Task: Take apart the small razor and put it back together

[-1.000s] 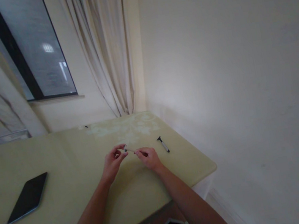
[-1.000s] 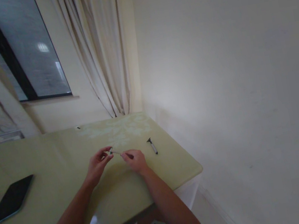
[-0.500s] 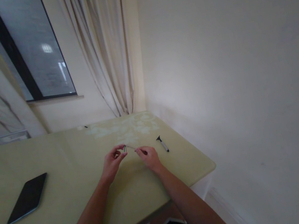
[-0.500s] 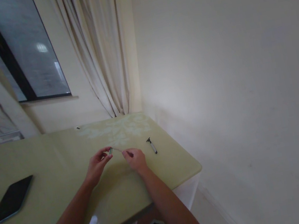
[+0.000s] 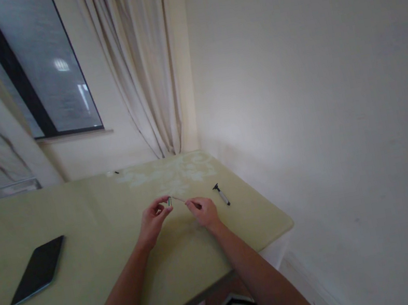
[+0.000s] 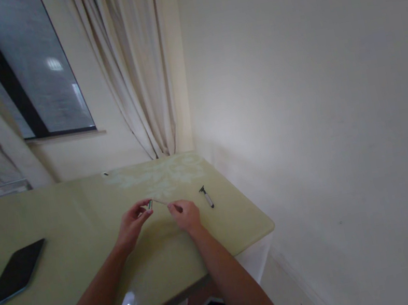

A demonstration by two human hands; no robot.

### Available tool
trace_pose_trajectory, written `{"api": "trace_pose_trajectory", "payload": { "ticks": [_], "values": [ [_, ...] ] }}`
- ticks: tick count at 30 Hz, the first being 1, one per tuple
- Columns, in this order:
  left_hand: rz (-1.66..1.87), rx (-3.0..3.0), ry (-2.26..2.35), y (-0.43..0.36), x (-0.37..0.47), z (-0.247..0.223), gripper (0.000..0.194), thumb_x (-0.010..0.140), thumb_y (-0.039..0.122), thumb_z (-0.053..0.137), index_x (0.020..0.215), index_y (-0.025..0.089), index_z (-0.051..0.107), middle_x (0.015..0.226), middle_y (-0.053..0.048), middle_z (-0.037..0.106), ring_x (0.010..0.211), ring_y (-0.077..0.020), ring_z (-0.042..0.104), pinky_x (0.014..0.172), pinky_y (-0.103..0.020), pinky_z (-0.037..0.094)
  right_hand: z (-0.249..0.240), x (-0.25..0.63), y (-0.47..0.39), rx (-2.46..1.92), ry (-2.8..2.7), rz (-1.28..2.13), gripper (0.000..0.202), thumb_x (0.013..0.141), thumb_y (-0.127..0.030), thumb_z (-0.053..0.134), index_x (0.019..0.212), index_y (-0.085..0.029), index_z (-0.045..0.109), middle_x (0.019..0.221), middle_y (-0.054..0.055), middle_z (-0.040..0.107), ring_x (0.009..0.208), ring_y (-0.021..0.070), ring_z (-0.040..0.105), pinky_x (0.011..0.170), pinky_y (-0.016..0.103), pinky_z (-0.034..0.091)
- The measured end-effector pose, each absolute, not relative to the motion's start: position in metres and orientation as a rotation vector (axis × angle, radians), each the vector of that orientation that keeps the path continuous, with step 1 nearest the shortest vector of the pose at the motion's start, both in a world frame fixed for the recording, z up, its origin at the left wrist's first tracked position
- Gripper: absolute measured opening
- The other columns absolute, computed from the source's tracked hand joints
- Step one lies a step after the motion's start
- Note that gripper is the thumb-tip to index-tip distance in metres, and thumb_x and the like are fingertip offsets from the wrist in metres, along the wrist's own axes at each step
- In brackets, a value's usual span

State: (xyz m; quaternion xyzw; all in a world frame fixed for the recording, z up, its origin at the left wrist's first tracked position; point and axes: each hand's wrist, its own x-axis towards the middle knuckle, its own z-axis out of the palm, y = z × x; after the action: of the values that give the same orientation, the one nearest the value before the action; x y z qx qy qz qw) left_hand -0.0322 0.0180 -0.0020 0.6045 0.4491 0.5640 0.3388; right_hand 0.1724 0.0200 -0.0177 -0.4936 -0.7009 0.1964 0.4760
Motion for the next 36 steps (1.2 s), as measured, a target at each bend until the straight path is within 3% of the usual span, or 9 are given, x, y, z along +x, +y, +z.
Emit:
{"api": "trace_pose_trajectory", "payload": {
  "ticks": [12, 15, 18, 22, 28, 31, 36],
  "values": [
    [1.433, 1.587, 1.217, 0.018, -0.035, -0.003, 0.053, 0.073, 0.054, 0.079, 0.112, 0.019, 0.072, 0.067, 0.005, 0.051, 0.058, -0.0117, 0.044, 0.056, -0.023, 0.035, -0.018, 0.171, 0.022, -1.239, -1.731, 0.452, 0.039, 0.098, -0.047, 0.055, 0.088, -0.021, 0.082, 0.070, 0.002, 0.069, 0.062, 0.0148, 0.055, 0.059, 0.025, 0.035],
    [1.413, 1.636, 1.238, 0.020, -0.032, -0.009, 0.047, 0.073, 0.053, 0.079, 0.105, 0.019, 0.070, 0.065, 0.006, 0.049, 0.056, -0.0114, 0.044, 0.054, -0.023, 0.035, -0.012, 0.188, 0.038, -1.323, -1.493, 0.277, 0.043, 0.102, -0.043, 0.046, 0.091, -0.018, 0.079, 0.080, 0.006, 0.071, 0.071, 0.0181, 0.059, 0.067, 0.027, 0.041],
    [1.357, 1.719, 1.267, 0.023, -0.023, -0.022, 0.043, 0.073, 0.053, 0.078, 0.099, 0.020, 0.066, 0.074, 0.003, 0.056, 0.060, -0.0128, 0.048, 0.055, -0.024, 0.039, -0.003, 0.226, 0.056, -1.438, -1.375, 0.121, 0.039, 0.100, -0.030, 0.042, 0.096, -0.016, 0.077, 0.088, 0.011, 0.071, 0.082, 0.0212, 0.061, 0.075, 0.029, 0.044],
    [1.177, 1.890, 1.275, 0.030, -0.002, -0.036, 0.043, 0.075, 0.052, 0.075, 0.101, 0.020, 0.064, 0.096, -0.004, 0.064, 0.069, -0.0154, 0.056, 0.063, -0.028, 0.047, -0.004, 0.283, 0.062, -1.767, -1.460, 0.058, 0.034, 0.098, -0.021, 0.045, 0.102, -0.015, 0.078, 0.093, 0.013, 0.073, 0.084, 0.0224, 0.064, 0.076, 0.029, 0.044],
    [0.769, 2.117, 1.540, 0.055, 0.053, -0.026, 0.037, 0.081, 0.046, 0.071, 0.107, 0.020, 0.068, 0.099, -0.006, 0.067, 0.081, -0.0203, 0.062, 0.075, -0.033, 0.045, -0.021, 0.312, 0.050, -1.987, -1.480, 0.081, 0.033, 0.098, -0.032, 0.056, 0.091, -0.016, 0.084, 0.091, 0.015, 0.077, 0.081, 0.0228, 0.069, 0.070, 0.029, 0.043],
    [0.750, 2.120, 1.595, 0.066, 0.084, -0.020, 0.036, 0.085, 0.043, 0.069, 0.113, 0.022, 0.068, 0.104, -0.007, 0.068, 0.089, -0.0214, 0.064, 0.080, -0.034, 0.044, -0.025, 0.311, 0.051, -1.981, -1.479, 0.073, 0.029, 0.096, -0.033, 0.061, 0.091, -0.017, 0.085, 0.088, 0.014, 0.077, 0.080, 0.0227, 0.070, 0.071, 0.029, 0.044],
    [0.758, 2.157, 1.665, 0.069, 0.106, -0.025, 0.035, 0.086, 0.042, 0.068, 0.115, 0.022, 0.070, 0.106, -0.009, 0.070, 0.106, -0.0280, 0.063, 0.091, -0.040, 0.042, -0.030, 0.311, 0.051, -1.984, -1.421, 0.094, 0.019, 0.090, -0.026, 0.069, 0.100, -0.016, 0.082, 0.100, 0.014, 0.078, 0.089, 0.0236, 0.071, 0.076, 0.029, 0.046]
  ]
}}
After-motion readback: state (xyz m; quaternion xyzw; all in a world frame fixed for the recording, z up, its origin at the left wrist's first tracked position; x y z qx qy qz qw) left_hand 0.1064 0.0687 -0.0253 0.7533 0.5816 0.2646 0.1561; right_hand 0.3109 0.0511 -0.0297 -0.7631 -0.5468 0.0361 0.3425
